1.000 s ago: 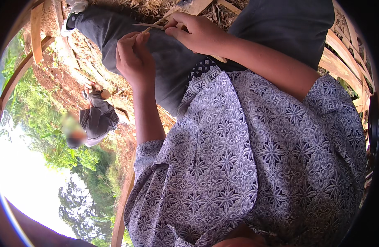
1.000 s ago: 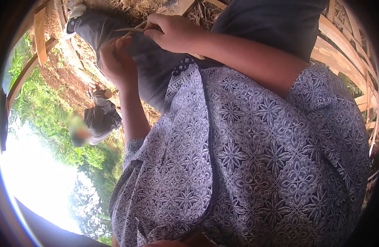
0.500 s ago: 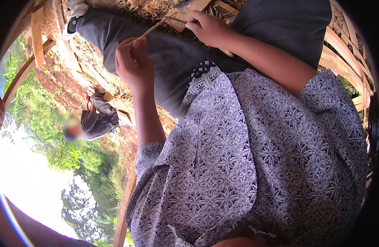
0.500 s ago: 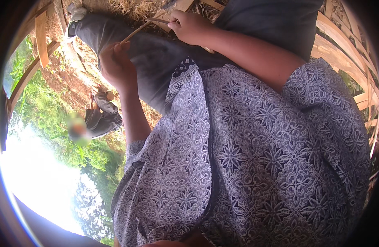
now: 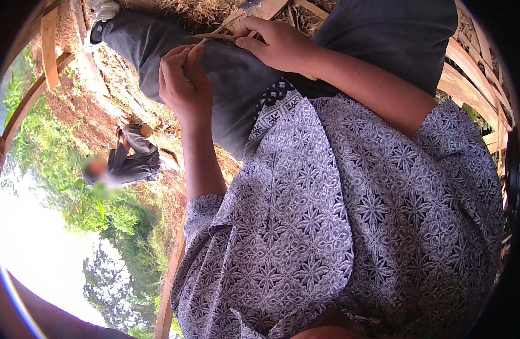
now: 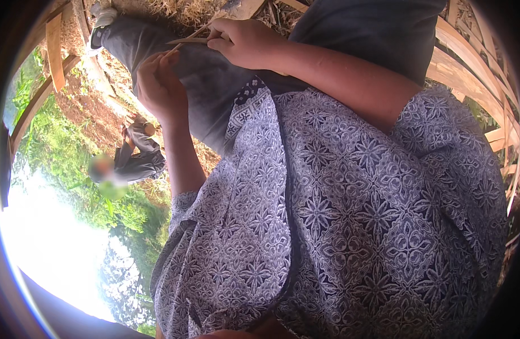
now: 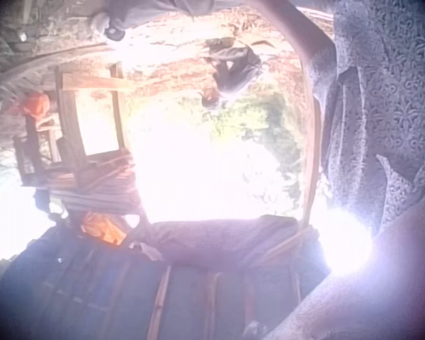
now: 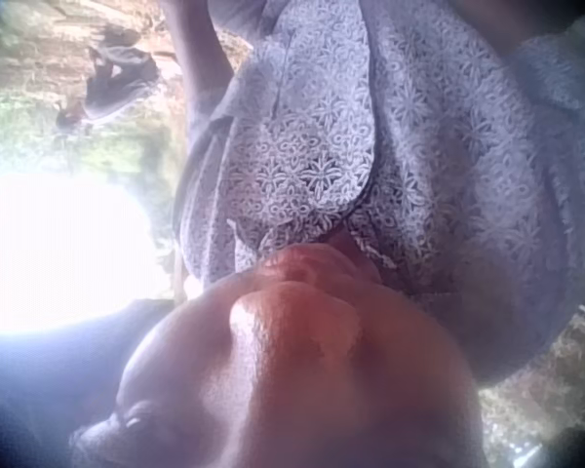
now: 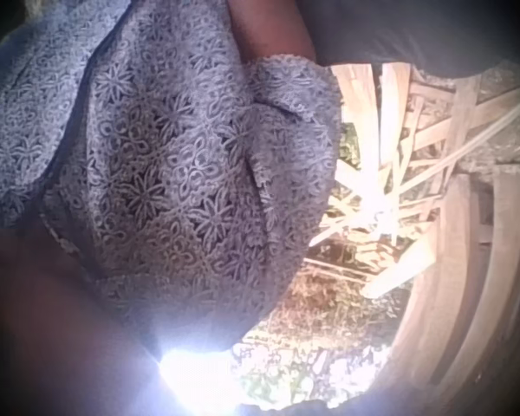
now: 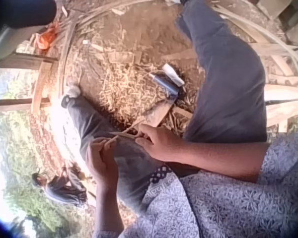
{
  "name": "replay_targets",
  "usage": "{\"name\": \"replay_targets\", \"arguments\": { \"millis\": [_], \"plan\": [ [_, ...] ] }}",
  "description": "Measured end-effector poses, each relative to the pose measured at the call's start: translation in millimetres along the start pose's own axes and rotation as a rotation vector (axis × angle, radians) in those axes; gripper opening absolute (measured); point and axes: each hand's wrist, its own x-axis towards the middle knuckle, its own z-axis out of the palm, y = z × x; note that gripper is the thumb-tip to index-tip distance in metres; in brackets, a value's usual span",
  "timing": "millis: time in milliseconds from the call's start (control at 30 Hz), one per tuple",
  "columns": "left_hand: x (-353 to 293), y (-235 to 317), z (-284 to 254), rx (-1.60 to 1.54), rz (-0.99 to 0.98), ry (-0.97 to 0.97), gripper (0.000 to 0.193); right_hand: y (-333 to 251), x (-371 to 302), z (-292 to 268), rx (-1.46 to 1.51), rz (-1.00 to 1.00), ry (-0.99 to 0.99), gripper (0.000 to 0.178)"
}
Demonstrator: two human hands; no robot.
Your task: The person sits on the ground and uses a knife to split thin bamboo strips into smaller pieces. They hold the bamboo with one hand and carefully guide the knife along the length of the strip to separate it.
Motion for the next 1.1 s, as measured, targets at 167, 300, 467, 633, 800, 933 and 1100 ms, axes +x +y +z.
{"name": "replay_targets", "arguments": {
  "millis": [167, 300, 467, 633, 800, 933, 1100],
  "plan": [
    [-2.2, -6.8, -2.7, 0.021, 0.001, -0.010, 0.009, 51.0, 9.4, -2.9, -0.192, 0.072, 0.031, 0.022],
    [-4.0, -3.7, -2.8, 0.001, -0.037, -0.012, 0.008, 40.5, 9.3, -7.3, -0.156, 0.073, 0.061, 0.022],
    [-4.7, -0.7, 1.8, -0.066, -0.073, 0.016, 0.006, -22.3, 0.0, -8.8, 0.083, 0.068, -0.057, 0.023],
    [-1.5, 3.3, 3.2, -0.045, -0.046, 0.027, 0.007, -22.4, 0.4, -5.1, 0.059, 0.000, -0.038, 0.023],
    [-0.9, 4.6, 2.8, -0.073, -0.074, 0.019, 0.008, -4.5, 1.1, 0.7, -0.029, -0.140, 0.064, 0.023],
    [-5.1, -2.5, -0.9, -0.013, -0.053, 0.004, 0.008, 9.1, 2.7, 7.6, -0.029, -0.193, 0.103, 0.022],
    [-8.5, -1.7, 1.1, -0.019, -0.100, 0.015, 0.009, 2.7, 2.2, 1.5, -0.070, -0.142, 0.057, 0.024]
  ]
}}
